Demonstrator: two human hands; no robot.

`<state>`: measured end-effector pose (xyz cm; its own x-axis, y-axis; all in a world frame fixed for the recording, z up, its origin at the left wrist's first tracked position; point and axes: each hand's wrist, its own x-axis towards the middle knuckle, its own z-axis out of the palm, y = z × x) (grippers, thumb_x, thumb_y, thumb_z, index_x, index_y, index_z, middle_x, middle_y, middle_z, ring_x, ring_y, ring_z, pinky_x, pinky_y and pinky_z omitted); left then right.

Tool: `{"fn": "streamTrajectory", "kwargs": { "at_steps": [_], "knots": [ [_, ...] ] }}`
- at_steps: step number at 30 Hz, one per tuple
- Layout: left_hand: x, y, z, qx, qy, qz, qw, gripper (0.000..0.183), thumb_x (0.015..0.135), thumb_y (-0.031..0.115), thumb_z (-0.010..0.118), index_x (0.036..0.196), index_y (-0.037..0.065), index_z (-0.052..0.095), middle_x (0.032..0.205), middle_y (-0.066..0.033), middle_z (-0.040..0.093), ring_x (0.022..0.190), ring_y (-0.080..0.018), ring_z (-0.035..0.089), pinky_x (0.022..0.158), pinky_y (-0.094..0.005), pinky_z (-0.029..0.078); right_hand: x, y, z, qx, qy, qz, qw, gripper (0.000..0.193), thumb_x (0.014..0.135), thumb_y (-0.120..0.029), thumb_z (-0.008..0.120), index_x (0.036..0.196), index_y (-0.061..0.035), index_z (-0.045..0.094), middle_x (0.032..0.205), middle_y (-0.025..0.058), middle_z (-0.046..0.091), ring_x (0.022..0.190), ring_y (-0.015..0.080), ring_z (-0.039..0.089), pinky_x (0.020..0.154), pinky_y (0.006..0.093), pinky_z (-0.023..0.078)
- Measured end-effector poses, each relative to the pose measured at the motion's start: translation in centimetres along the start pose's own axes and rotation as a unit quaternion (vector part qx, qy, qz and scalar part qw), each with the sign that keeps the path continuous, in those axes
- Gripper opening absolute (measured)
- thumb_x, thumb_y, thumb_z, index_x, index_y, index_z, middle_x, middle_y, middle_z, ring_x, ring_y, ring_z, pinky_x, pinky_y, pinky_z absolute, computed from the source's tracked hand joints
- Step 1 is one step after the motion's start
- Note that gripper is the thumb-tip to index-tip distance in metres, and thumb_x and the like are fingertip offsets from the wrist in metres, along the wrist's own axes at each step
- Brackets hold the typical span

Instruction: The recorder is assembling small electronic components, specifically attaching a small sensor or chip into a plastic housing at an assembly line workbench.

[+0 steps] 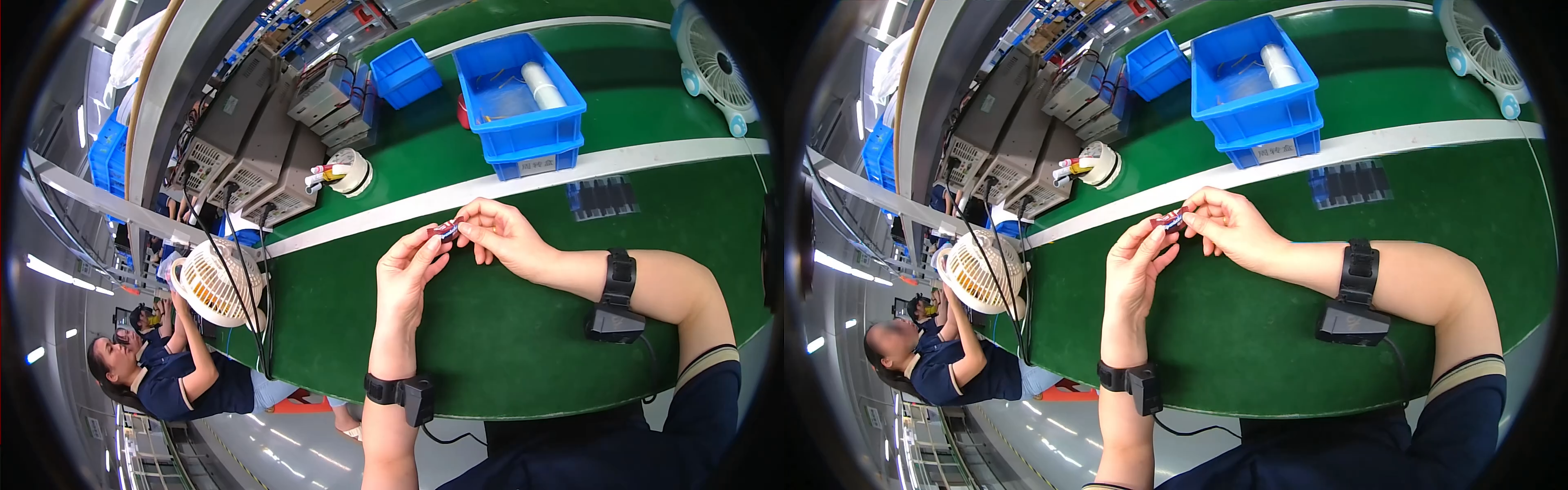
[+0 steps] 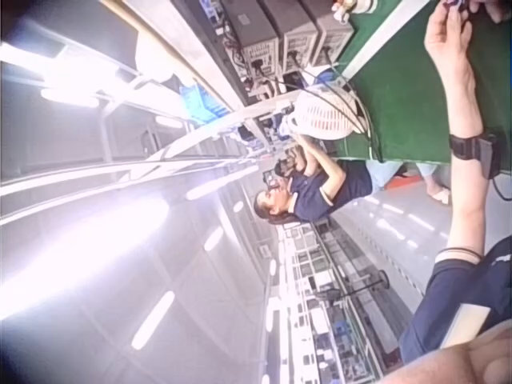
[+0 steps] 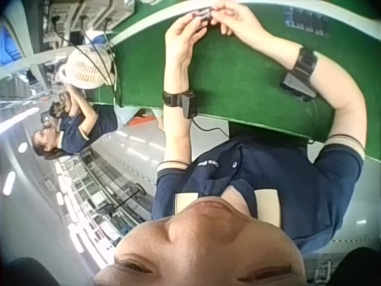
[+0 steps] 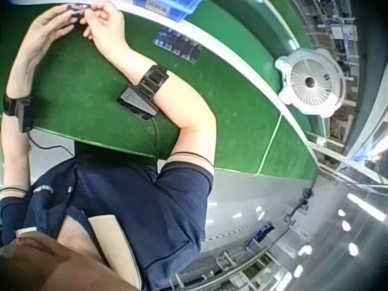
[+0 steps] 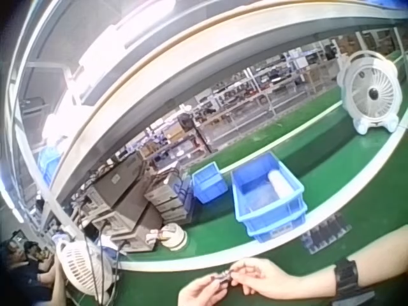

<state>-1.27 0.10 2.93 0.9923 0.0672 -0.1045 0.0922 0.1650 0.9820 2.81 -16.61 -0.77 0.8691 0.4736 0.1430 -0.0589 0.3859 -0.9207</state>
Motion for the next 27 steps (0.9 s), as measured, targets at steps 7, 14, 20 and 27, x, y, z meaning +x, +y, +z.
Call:
{"fn": "streamTrajectory", "kwargs": {
  "at_steps": [7, 14, 20, 27],
  "knots": [
    [0.2, 0.2, 0.4, 0.082, -0.001, 0.06, 0.995, 0.015, 0.08, 0.002, 0.063, 0.095, 0.0, 0.062, 0.098, -0.0102, 0.062, 0.084, -0.015, 0.062, 0.076, -0.0243, 0.051, 0.0, -0.2, 0.0, 0.015, 0.008, -0.023, 1.0, 0.021, 0.088, -0.02, 0.055, 0.101, -0.0029, 0.057, 0.078, 0.0018, 0.058, 0.055, 0.0047, 0.049, 0.049, 0.0179, 0.039],
    [0.3, 0.0, 0.1, 0.117, -0.022, 0.205, 0.971, 0.012, 0.078, -0.006, 0.062, 0.089, -0.005, 0.062, 0.093, -0.0111, 0.059, 0.082, -0.0166, 0.062, 0.075, -0.0239, 0.051, -0.1, -0.5, 0.2, -0.06, 0.066, -0.097, 0.991, 0.015, 0.084, -0.012, 0.06, 0.093, -0.0001, 0.065, 0.085, 0.0033, 0.057, 0.058, 0.0057, 0.051, 0.051, 0.0174, 0.042],
    [0.1, 0.5, -0.1, 0.097, -0.036, 0.251, 0.962, 0.009, 0.077, -0.009, 0.06, 0.085, -0.005, 0.063, 0.091, -0.0133, 0.059, 0.081, -0.0203, 0.062, 0.076, -0.028, 0.053, -0.3, -1.6, 0.5, -0.057, 0.021, -0.148, 0.987, 0.012, 0.083, -0.004, 0.06, 0.092, 0.0015, 0.064, 0.089, 0.006, 0.056, 0.067, 0.0096, 0.059, 0.058, 0.0196, 0.048],
    [0.0, 0.8, -0.1, 0.045, -0.066, 0.254, 0.964, 0.006, 0.077, -0.009, 0.059, 0.081, -0.005, 0.062, 0.088, -0.0139, 0.059, 0.08, -0.0226, 0.063, 0.076, -0.0314, 0.054, -0.3, -2.6, 0.9, -0.017, -0.004, -0.168, 0.986, 0.011, 0.083, 0.0, 0.057, 0.091, 0.0045, 0.063, 0.09, 0.0077, 0.056, 0.08, 0.0143, 0.062, 0.074, 0.0236, 0.052]
  ]
}}
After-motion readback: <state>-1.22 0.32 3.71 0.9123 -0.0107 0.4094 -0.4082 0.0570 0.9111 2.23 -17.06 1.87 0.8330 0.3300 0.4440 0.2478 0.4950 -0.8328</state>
